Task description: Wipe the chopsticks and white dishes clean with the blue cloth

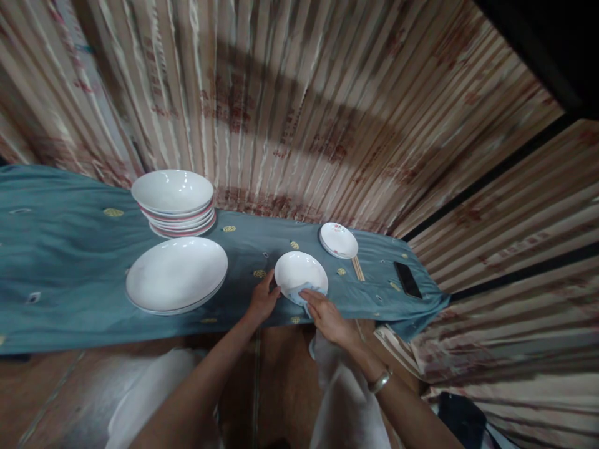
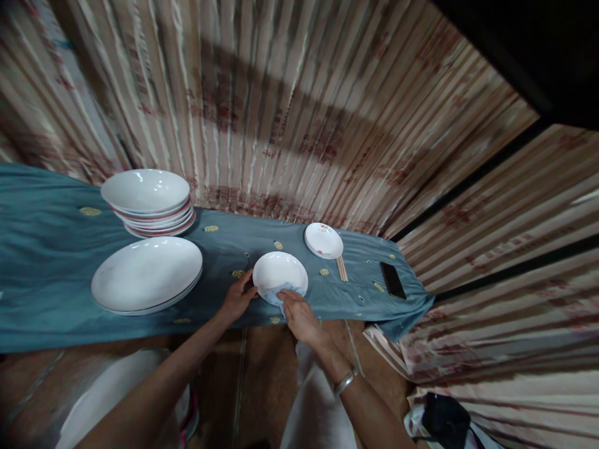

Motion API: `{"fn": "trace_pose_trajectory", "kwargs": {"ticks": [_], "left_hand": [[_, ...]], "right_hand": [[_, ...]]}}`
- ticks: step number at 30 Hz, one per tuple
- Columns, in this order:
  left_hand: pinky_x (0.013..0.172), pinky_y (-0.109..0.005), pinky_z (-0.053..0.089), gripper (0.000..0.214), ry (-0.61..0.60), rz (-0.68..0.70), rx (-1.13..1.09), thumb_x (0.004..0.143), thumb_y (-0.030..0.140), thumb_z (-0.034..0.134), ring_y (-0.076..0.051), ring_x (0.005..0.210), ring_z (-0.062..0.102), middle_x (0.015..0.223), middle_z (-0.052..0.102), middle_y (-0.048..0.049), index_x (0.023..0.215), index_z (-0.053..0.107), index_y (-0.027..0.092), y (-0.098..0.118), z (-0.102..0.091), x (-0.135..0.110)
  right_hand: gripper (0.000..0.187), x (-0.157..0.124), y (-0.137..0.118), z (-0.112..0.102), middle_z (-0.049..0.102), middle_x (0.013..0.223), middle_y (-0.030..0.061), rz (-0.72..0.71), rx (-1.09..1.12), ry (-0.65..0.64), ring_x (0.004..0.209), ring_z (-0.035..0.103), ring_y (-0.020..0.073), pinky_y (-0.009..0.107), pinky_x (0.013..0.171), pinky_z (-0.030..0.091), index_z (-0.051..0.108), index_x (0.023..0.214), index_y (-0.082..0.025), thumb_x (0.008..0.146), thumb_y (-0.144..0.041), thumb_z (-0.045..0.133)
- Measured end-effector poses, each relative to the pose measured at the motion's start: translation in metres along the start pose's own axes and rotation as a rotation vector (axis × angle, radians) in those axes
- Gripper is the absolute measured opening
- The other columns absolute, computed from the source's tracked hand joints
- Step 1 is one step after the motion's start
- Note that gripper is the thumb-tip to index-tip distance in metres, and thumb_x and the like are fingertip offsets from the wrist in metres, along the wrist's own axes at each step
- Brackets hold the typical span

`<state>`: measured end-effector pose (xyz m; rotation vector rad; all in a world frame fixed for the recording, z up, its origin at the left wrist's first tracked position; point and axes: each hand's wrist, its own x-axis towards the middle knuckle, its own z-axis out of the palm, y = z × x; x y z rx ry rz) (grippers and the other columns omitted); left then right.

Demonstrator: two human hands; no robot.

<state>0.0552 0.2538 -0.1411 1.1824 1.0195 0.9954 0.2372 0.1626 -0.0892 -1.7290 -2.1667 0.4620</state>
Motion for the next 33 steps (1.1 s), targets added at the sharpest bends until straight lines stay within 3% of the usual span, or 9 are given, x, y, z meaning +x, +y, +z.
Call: {"fn": "trace_pose_trajectory", "kwargs": {"ticks": [4,8,16,20,24,28,30,33], "left_hand": [[0.083,-0.042,0.057,0.057,0.034,0.009,0.04,0.07,0.016,0.064,-0.028,0.105,0.064,0.119,0.068,-0.0106,0.127,0.06,0.018,0.0,-0.001,0.001],[0.087,-0.041,0.055,0.055,0.034,0.039,0.075,0.069,0.015,0.066,-0.028,0.107,0.063,0.118,0.069,-0.0103,0.123,0.062,0.018,0.001,-0.003,0.001],[0.076,-0.039,0.059,0.06,-0.022,-0.032,-0.042,0.07,0.019,0.061,-0.027,0.105,0.064,0.116,0.069,-0.009,0.13,0.057,0.016,0.005,-0.001,-0.002],[0.076,-0.037,0.06,0.059,-0.016,-0.038,-0.03,0.07,0.019,0.063,-0.026,0.104,0.065,0.117,0.068,-0.0086,0.129,0.058,0.018,0.004,-0.002,-0.001],[0.074,-0.038,0.06,0.058,-0.002,-0.033,-0.022,0.07,0.017,0.061,-0.026,0.103,0.065,0.116,0.069,-0.008,0.128,0.058,0.018,0.003,-0.001,-0.001],[0.076,-0.041,0.06,0.058,0.02,-0.009,-0.022,0.068,0.018,0.063,-0.028,0.103,0.065,0.114,0.07,-0.0083,0.126,0.06,0.019,0.001,0.0,0.001],[0.079,-0.042,0.058,0.056,0.036,0.014,0.001,0.067,0.018,0.065,-0.028,0.102,0.065,0.111,0.071,-0.0078,0.123,0.062,0.02,-0.001,0.0,0.003],[0.083,-0.041,0.057,0.054,0.054,0.033,0.014,0.066,0.016,0.065,-0.027,0.101,0.065,0.107,0.072,-0.0075,0.12,0.064,0.021,-0.003,0.0,0.005]], "right_hand": [[0.044,-0.008,-0.015,0.009,0.06,0.132,0.0116,-0.044,0.102,0.085,0.126,0.053,0.0215,0.044,0.109,0.04,0.058,0.13,-0.017,0.092,-0.015,0.036],[0.041,-0.016,-0.019,0.012,0.063,0.128,0.0108,0.002,0.134,0.162,0.123,0.055,0.021,0.042,0.108,0.042,0.062,0.126,-0.018,0.092,-0.016,0.038],[0.045,-0.033,0.018,0.006,0.064,0.126,0.0109,0.013,0.009,0.304,0.122,0.055,0.0229,0.045,0.107,0.043,0.063,0.125,-0.019,0.089,-0.012,0.037],[0.042,-0.031,0.036,0.003,0.065,0.125,0.0114,0.141,0.077,0.459,0.119,0.057,0.0243,0.044,0.106,0.044,0.066,0.12,-0.018,0.087,-0.019,0.04],[0.041,-0.027,0.046,-0.004,0.072,0.111,0.0106,0.397,0.235,0.56,0.107,0.063,0.027,0.042,0.097,0.047,0.069,0.113,-0.018,0.084,-0.032,0.044],[0.042,-0.024,0.052,-0.006,0.075,0.089,0.008,0.523,0.503,0.537,0.09,0.065,0.0266,0.038,0.085,0.051,0.074,0.094,-0.017,0.077,-0.051,0.055],[0.046,-0.021,0.054,-0.002,0.072,0.072,0.006,0.588,0.673,0.477,0.072,0.064,0.0228,0.034,0.07,0.052,0.073,0.08,-0.016,0.07,-0.06,0.062],[0.054,-0.015,0.054,0.009,0.063,0.055,0.0018,0.712,0.93,0.37,0.049,0.053,0.0143,0.026,0.049,0.042,0.069,0.07,-0.014,0.058,-0.066,0.071]]}}
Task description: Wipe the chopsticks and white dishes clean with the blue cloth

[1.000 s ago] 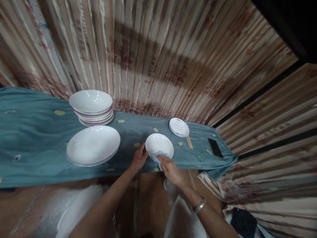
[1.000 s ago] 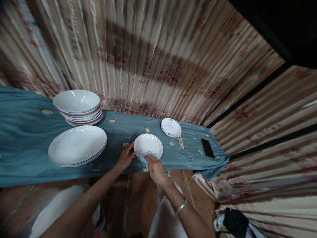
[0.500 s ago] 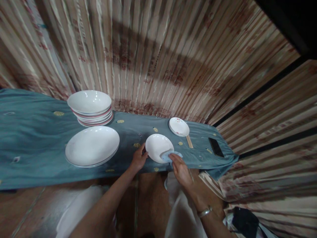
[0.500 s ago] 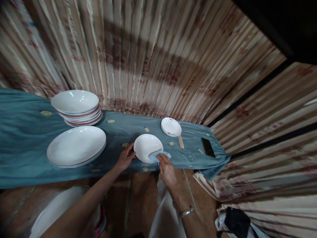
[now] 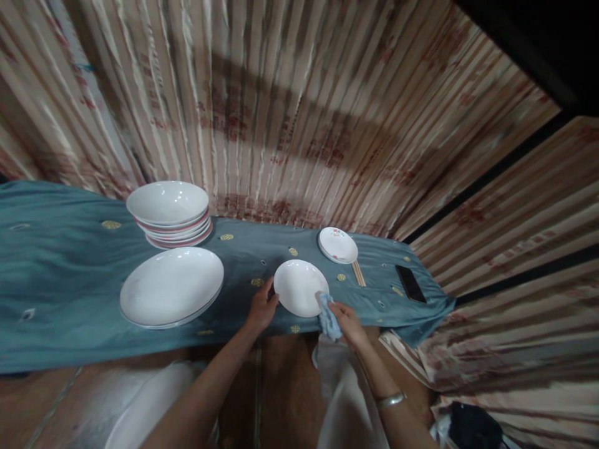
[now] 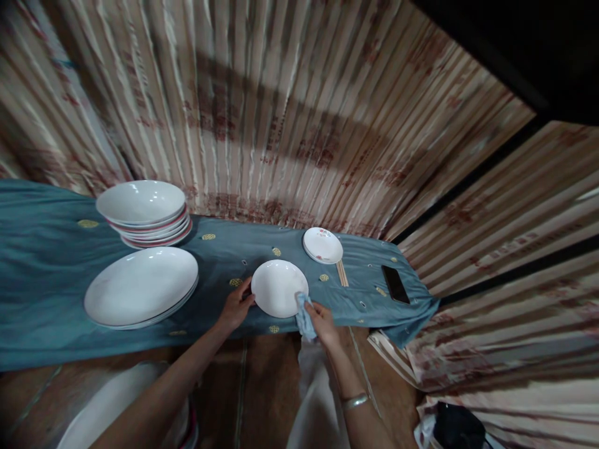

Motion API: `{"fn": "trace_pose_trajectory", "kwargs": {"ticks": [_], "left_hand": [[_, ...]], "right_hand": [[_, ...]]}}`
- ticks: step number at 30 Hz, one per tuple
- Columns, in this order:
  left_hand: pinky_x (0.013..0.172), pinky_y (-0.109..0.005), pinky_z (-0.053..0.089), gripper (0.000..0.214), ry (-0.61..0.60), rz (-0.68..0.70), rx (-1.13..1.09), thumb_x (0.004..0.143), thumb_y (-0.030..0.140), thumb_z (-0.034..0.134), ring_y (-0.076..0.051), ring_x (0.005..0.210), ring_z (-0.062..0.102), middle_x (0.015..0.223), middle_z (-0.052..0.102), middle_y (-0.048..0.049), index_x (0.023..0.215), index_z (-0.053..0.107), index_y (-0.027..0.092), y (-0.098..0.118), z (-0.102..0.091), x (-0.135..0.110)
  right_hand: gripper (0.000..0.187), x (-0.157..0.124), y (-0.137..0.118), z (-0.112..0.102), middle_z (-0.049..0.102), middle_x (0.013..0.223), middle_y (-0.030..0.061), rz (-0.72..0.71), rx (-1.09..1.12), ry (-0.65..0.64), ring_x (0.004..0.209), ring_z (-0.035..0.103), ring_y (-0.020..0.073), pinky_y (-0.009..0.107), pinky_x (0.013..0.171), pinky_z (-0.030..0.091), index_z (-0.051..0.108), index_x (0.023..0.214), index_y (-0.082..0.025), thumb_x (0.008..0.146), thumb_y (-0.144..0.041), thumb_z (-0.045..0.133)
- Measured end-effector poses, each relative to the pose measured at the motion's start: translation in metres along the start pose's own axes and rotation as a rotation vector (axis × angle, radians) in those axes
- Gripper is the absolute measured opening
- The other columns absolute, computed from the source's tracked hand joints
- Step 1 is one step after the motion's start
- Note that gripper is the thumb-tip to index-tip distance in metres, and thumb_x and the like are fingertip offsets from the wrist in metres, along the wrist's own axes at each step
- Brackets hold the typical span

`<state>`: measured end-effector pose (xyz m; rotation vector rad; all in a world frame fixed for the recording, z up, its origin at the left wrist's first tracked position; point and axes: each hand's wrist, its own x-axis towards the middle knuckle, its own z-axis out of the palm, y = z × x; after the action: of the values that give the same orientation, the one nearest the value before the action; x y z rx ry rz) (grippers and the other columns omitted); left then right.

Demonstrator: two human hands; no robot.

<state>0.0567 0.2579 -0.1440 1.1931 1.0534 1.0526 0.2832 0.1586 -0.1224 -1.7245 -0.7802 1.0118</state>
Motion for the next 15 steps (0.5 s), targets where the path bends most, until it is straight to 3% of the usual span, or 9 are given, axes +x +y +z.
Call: {"fn": "trace_pose_trajectory", "kwargs": {"ticks": [3,7,15], "left_hand": [[0.078,-0.04,0.058,0.054,0.006,-0.027,-0.038,0.065,0.017,0.064,-0.027,0.099,0.065,0.106,0.072,-0.0081,0.119,0.064,0.019,0.0,0.002,0.002],[0.071,-0.038,0.058,0.056,0.012,-0.078,-0.122,0.063,0.021,0.064,-0.027,0.097,0.065,0.106,0.071,-0.0094,0.119,0.063,0.017,0.002,0.007,0.005],[0.07,-0.034,0.057,0.064,-0.002,-0.065,-0.323,0.063,0.037,0.072,-0.027,0.097,0.065,0.112,0.07,-0.0126,0.122,0.062,0.016,0.005,0.032,0.005]], "right_hand": [[0.054,0.004,0.005,0.01,0.059,0.051,-0.0003,0.104,0.116,-0.018,0.044,0.048,0.0106,0.023,0.044,0.036,0.067,0.068,-0.014,0.05,-0.064,0.078],[0.048,0.005,0.002,0.015,0.061,0.053,0.0005,0.153,0.156,-0.016,0.047,0.05,0.0107,0.023,0.045,0.036,0.066,0.065,-0.015,0.051,-0.058,0.081],[0.034,0.003,0.0,-0.001,0.053,0.046,-0.0039,0.117,0.18,0.012,0.044,0.041,0.0083,0.022,0.043,0.032,0.061,0.056,-0.018,0.06,-0.047,0.077]]}}
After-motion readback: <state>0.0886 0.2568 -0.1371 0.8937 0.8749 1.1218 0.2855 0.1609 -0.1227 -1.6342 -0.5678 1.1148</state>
